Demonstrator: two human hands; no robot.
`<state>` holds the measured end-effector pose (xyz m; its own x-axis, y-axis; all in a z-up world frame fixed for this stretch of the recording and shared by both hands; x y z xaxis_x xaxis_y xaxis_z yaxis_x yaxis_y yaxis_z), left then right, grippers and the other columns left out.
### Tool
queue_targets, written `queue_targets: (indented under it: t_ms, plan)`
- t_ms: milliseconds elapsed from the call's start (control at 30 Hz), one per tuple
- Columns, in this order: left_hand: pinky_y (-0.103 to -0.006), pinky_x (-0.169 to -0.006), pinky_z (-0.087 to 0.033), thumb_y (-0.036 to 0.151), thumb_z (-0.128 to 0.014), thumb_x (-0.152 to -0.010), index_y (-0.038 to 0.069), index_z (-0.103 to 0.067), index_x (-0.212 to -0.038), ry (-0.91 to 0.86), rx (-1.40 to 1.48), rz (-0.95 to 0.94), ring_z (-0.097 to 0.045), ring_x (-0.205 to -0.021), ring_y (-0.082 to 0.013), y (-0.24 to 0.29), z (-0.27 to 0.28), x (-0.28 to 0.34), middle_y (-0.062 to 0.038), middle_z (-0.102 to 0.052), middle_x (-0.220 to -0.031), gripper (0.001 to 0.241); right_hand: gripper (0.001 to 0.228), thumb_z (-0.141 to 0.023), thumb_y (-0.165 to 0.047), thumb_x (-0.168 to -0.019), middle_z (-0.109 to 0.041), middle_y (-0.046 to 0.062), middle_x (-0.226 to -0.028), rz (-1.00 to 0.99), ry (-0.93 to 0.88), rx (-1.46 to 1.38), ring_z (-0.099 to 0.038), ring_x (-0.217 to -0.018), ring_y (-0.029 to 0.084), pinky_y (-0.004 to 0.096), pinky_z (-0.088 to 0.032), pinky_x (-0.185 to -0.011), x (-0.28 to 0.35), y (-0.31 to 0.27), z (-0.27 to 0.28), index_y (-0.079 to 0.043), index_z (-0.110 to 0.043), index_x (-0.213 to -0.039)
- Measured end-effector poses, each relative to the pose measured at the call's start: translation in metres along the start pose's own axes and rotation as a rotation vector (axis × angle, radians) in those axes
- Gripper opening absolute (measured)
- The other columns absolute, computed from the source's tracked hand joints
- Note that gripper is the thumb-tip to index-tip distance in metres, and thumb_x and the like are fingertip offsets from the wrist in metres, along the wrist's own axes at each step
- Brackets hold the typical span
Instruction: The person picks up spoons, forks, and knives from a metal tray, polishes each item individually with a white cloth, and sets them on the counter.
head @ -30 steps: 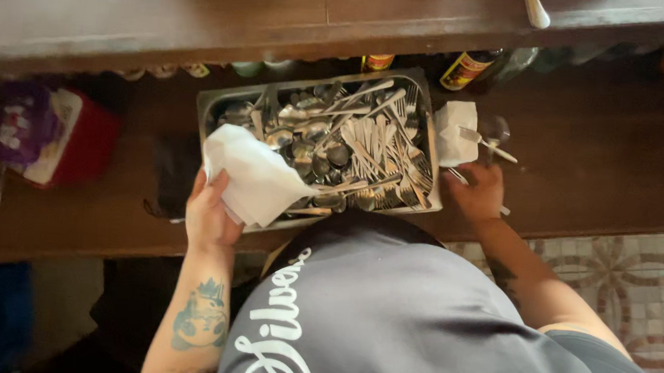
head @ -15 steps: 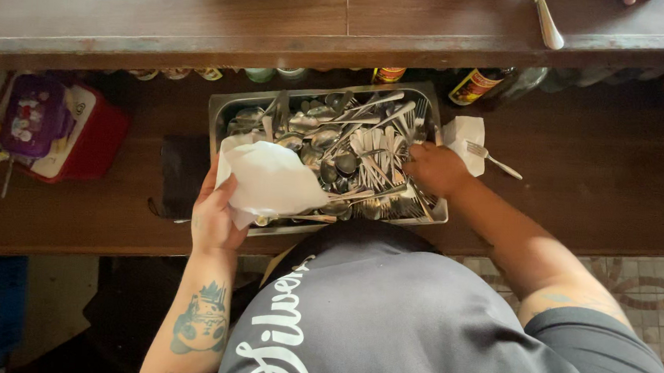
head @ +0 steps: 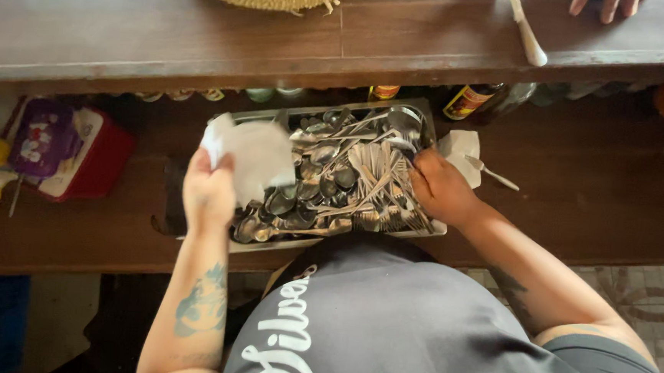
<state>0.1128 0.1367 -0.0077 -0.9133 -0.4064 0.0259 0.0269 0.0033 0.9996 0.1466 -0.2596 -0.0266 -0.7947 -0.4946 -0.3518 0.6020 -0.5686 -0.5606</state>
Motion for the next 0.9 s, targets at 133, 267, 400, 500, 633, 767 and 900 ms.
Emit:
queue_targets:
  t_ms: [133,267,400,500,633,767,900]
  plan:
    - [-0.0299,-0.112,-0.043,-0.001,-0.052,-0.101,-0.001,-0.047,-0.15,-0.169,0.058,-0.083,-0.06,-0.128,-0.0184,0.017,-0.037,0.004,-0.012,-0.063,-0.142,0.049,0.02,-0.066,-0.017,-0.102,-0.062,0.011,-0.091,-0.239,-0.125,-0.244,-0.06,-0.079,0.025,0.035,-0.051,-0.072,0.002,-0.033,0.001,-0.007,-0.055,-0.115]
    - [-0.0316,-0.109,-0.047,-0.002,-0.053,-0.097,0.001,-0.051,-0.149,-0.415,0.447,0.11,-0.062,-0.125,-0.0182,0.007,-0.074,0.014,-0.011,-0.064,-0.139,0.051,0.056,-0.061,-0.006,-0.092,-0.066,0.003,-0.084,-0.52,-0.318,-0.69,-0.056,-0.069,0.012,0.026,-0.049,-0.062,0.001,-0.072,-0.01,-0.016,-0.049,-0.147]
    - [-0.0351,-0.103,-0.051,-0.002,-0.058,-0.099,-0.008,-0.065,-0.133,-0.478,0.177,0.176,-0.065,-0.116,-0.021,-0.015,-0.093,0.014,-0.014,-0.07,-0.127,0.035,0.044,-0.06,-0.012,-0.098,-0.068,0.002,-0.079,-0.755,-0.512,-0.827,-0.054,-0.056,0.008,0.024,-0.048,-0.05,0.006,-0.083,-0.024,-0.012,-0.063,-0.142]
    - [-0.0331,-0.105,-0.048,0.004,-0.06,-0.102,-0.003,-0.06,-0.139,-0.706,0.417,0.17,-0.063,-0.12,-0.0174,0.002,-0.107,0.034,-0.009,-0.068,-0.129,0.037,0.042,-0.058,-0.015,-0.099,-0.065,0.001,-0.074,-0.742,-0.481,-0.849,-0.053,-0.052,0.006,0.023,-0.047,-0.046,0.003,-0.085,-0.03,-0.012,-0.062,-0.141]
    - [-0.0383,-0.101,-0.05,0.011,-0.06,-0.103,-0.007,-0.058,-0.137,-0.678,0.521,0.322,-0.065,-0.114,-0.0222,0.021,-0.108,0.032,-0.013,-0.069,-0.126,0.038,0.042,-0.056,-0.018,-0.101,-0.062,0.0,-0.073,-0.777,-0.489,-0.894,-0.052,-0.052,0.006,0.023,-0.046,-0.046,0.002,-0.081,-0.035,-0.012,-0.062,-0.142]
    - [-0.0402,-0.1,-0.053,0.048,-0.047,-0.099,-0.011,-0.059,-0.129,-0.776,0.818,0.579,-0.069,-0.112,-0.0279,0.031,-0.119,0.03,-0.018,-0.071,-0.123,0.067,0.041,-0.054,-0.021,-0.103,-0.059,-0.001,-0.071,-0.854,-0.485,-0.888,-0.053,-0.054,0.007,0.024,-0.046,-0.047,0.0,-0.085,-0.037,-0.011,-0.063,-0.141]
    - [-0.0399,-0.1,-0.052,0.019,-0.051,-0.106,-0.011,-0.06,-0.131,-0.763,0.569,0.513,-0.066,-0.114,-0.0261,0.013,-0.112,0.017,-0.018,-0.069,-0.126,0.04,0.042,-0.054,-0.023,-0.102,-0.058,-0.001,-0.069,-0.981,-0.472,-0.877,-0.052,-0.053,0.009,0.026,-0.046,-0.047,-0.002,-0.094,-0.041,-0.012,-0.062,-0.141]
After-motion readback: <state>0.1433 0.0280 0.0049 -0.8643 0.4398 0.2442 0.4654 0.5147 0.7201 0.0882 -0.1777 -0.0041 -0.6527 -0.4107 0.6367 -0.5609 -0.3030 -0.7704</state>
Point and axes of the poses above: each hand's wrist, its own x-axis away from the middle knuckle, its own z-axis out of the back of the hand, y = z × x, the point moved 7 cm from there along -x, towards the middle knuckle
